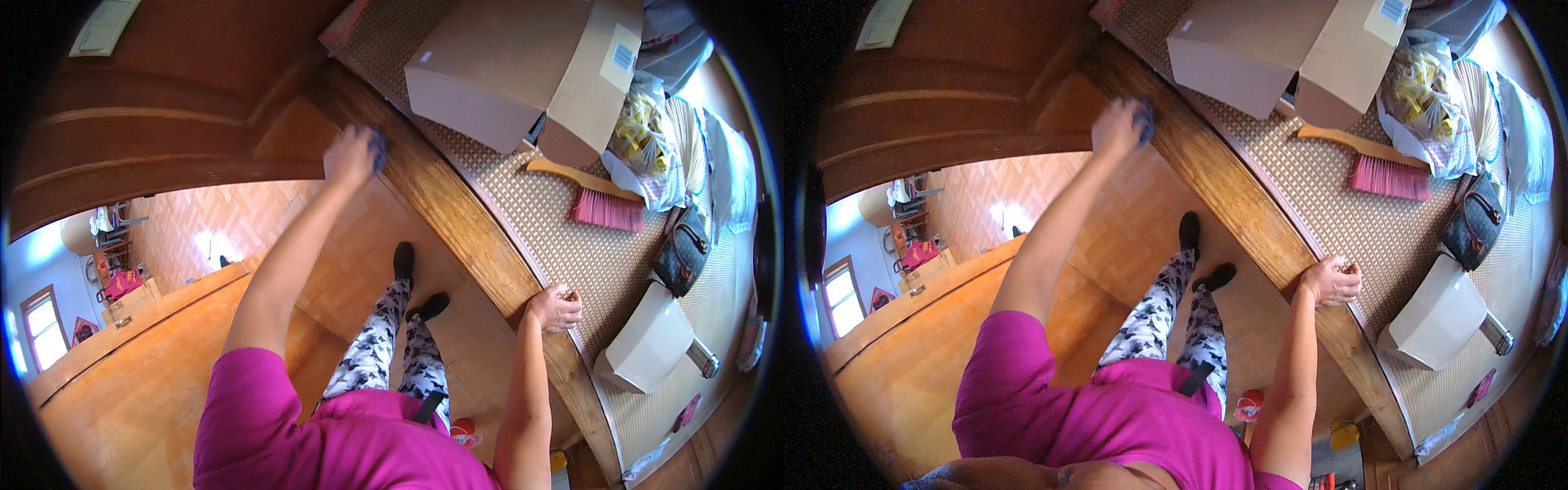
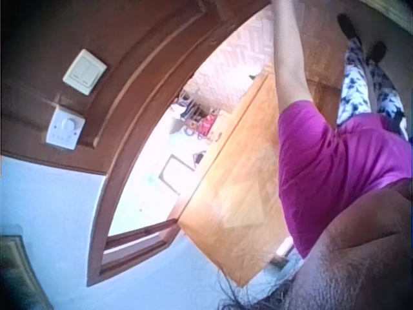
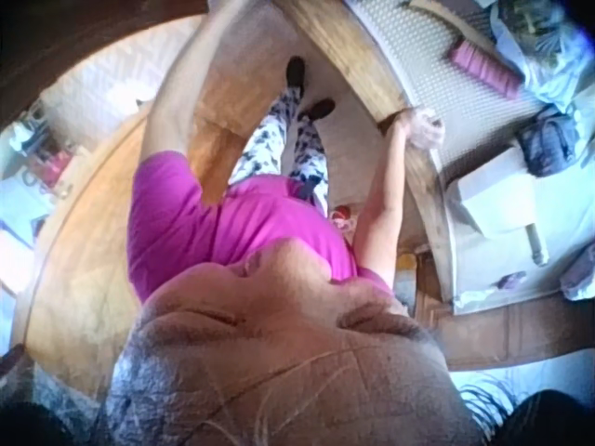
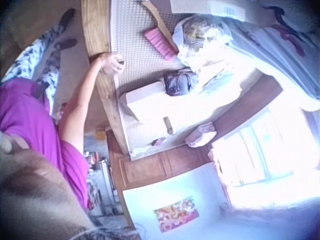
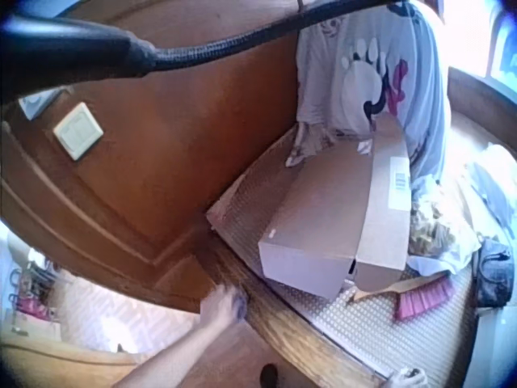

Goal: The person wipes the wooden frame and headboard of a bed with a cloth. They move a cardboard box and a pink brush aside to reach the frame, then continue wiping the headboard and the side of the bed.

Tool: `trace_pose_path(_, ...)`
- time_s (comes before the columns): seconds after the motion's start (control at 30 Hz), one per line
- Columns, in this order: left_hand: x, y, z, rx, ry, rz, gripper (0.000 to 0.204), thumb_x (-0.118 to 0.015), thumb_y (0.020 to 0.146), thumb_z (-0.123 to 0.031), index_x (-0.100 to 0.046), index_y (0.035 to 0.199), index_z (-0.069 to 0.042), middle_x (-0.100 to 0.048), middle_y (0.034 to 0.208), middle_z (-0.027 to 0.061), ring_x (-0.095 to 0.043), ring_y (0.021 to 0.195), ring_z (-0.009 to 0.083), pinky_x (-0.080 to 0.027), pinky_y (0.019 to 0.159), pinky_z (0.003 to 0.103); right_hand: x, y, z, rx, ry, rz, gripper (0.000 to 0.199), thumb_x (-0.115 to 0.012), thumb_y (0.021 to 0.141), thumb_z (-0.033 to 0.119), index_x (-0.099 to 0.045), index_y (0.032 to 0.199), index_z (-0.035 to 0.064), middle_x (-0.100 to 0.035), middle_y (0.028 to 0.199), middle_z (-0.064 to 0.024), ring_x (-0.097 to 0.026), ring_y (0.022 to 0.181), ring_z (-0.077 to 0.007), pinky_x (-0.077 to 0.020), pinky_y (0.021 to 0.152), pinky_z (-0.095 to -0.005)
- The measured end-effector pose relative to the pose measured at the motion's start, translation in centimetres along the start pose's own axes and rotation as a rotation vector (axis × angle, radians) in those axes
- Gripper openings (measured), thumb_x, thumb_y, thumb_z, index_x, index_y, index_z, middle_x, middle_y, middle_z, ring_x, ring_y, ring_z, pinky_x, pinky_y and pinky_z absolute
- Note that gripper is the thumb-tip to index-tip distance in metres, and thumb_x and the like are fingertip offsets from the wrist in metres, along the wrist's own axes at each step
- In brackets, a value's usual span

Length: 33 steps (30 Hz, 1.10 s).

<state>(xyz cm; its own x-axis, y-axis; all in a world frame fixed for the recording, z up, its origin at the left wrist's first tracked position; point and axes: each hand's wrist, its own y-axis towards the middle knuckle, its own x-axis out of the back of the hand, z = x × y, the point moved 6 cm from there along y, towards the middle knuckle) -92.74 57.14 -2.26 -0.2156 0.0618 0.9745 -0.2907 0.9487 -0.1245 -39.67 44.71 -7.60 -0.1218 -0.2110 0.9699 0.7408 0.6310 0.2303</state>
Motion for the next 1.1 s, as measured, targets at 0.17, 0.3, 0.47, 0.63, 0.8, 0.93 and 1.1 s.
trace_pose_path(0.17,0.5,1.9,3.4,0.193,0.056,-0.076,0.028,-0.07,0.086,-0.02,-0.065,0.113,-0.013,-0.062,0.116,0.0151,-0.063,0.105,0.0373,-0.055,0.083,0.048,1.3,-0.9,2.2,-0.078,0.025,0.12,0.04,-0.061,0.087,0.037,-0.057,0.12,0.0141,-0.055,0.12,-0.0104,-0.051,0.115,-0.0335,-0.0379,0.104,-0.0478)
trace_pose_path(0.3,-0.8,-1.9,-2.0,0.039,0.01,0.0,0.033,-0.074,0.083,-0.021,-0.064,0.114,-0.012,-0.062,0.114,0.0151,-0.064,0.103,0.0381,-0.055,0.086,0.048,0.6,0.2,1.0,-0.009,0.0,0.018,0.043,-0.062,0.086,0.038,-0.055,0.121,0.0135,-0.054,0.121,-0.0095,-0.049,0.119,-0.0328,-0.0377,0.104,-0.0471)
trace_pose_path(0.47,0.2,-0.3,0.2,0.091,0.046,-0.035,0.03,-0.07,0.086,-0.02,-0.064,0.114,-0.012,-0.062,0.114,0.0161,-0.063,0.105,0.0391,-0.054,0.087,0.048,0.9,-0.4,0.9,-0.032,0.019,0.066,0.045,-0.062,0.085,0.038,-0.054,0.121,0.0122,-0.054,0.12,-0.0095,-0.049,0.119,-0.0329,-0.0371,0.105,-0.0473)
trace_pose_path(0.63,0.4,2.9,1.7,0.215,0.093,-0.117,0.034,-0.069,0.087,-0.02,-0.062,0.119,-0.009,-0.062,0.119,0.0194,-0.063,0.107,0.0403,-0.054,0.088,0.048,0.6,-0.3,1.3,-0.049,0.018,0.057,0.045,-0.059,0.086,0.039,-0.055,0.122,0.0126,-0.053,0.123,-0.0106,-0.048,0.12,-0.033,-0.0356,0.107,-0.0472)
trace_pose_path(0.8,-1.0,-1.3,-0.4,0.038,0.027,0.046,0.041,-0.073,0.085,-0.02,-0.059,0.123,-0.011,-0.059,0.12,0.019,-0.062,0.107,0.0416,-0.053,0.089,0.05,0.8,0.1,1.1,-0.082,0.023,0.103,0.047,-0.062,0.085,0.04,-0.055,0.122,0.0124,-0.054,0.123,-0.0112,-0.049,0.119,-0.0332,-0.0373,0.105,-0.0472)
trace_pose_path(0.93,0.8,3.0,3.0,0.153,0.099,-0.066,0.036,-0.068,0.088,-0.015,-0.059,0.123,-0.01,-0.053,0.127,0.0197,-0.057,0.114,0.0422,-0.054,0.089,0.051,0.9,-0.6,1.6,-0.047,0.029,0.09,0.047,-0.063,0.085,0.041,-0.055,0.122,0.0122,-0.055,0.121,-0.0112,-0.049,0.119,-0.0328,-0.0376,0.104,-0.0469)
trace_pose_path(1.1,-0.1,1.7,0.9,0.146,0.129,-0.114,0.031,-0.064,0.088,-0.011,-0.061,0.118,-0.01,-0.054,0.123,0.0193,-0.058,0.11,0.0419,-0.054,0.088,0.051,0.8,-0.4,1.4,-0.045,-0.007,0.051,0.046,-0.063,0.085,0.041,-0.056,0.121,0.0129,-0.055,0.119,-0.0114,-0.049,0.116,-0.034,-0.0383,0.103,-0.0476)
